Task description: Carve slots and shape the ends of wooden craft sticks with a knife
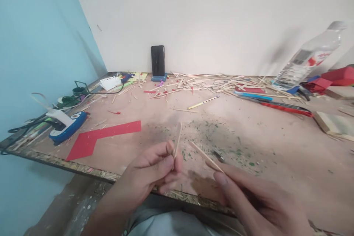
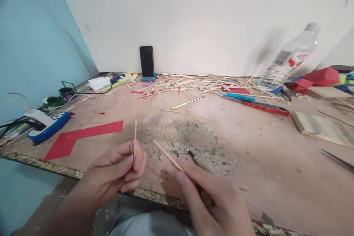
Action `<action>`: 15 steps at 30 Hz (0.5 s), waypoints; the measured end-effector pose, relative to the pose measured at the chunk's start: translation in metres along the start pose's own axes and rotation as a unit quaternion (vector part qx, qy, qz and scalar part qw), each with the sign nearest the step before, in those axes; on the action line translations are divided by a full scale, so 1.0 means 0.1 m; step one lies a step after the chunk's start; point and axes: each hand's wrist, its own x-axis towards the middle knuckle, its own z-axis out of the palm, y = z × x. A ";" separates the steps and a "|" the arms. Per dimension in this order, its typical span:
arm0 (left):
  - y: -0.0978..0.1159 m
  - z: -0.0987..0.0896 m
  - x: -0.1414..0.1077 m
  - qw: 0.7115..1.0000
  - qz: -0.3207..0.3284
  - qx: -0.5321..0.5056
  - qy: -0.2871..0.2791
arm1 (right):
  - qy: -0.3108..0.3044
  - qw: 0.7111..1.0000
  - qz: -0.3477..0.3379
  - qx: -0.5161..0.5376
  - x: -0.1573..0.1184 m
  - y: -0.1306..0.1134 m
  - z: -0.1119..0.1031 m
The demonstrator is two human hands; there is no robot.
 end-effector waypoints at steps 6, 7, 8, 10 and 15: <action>0.05 0.18 -0.11 0.942 0.200 0.230 0.141 | 0.127 0.990 -0.024 -0.049 0.07 0.07 -0.15; 0.06 0.21 -0.13 0.929 0.223 0.253 0.152 | 0.128 0.990 -0.024 -0.051 0.06 0.05 -0.20; 0.08 0.23 -0.15 0.920 0.236 0.272 0.155 | 0.117 0.992 -0.021 -0.047 0.04 0.01 -0.24; 0.11 0.25 -0.18 0.906 0.249 0.308 0.147 | 0.071 0.997 -0.014 -0.017 -0.01 -0.07 -0.28; 0.11 0.26 -0.19 0.881 0.261 0.376 0.122 | 0.006 0.999 0.007 0.044 -0.04 -0.22 -0.23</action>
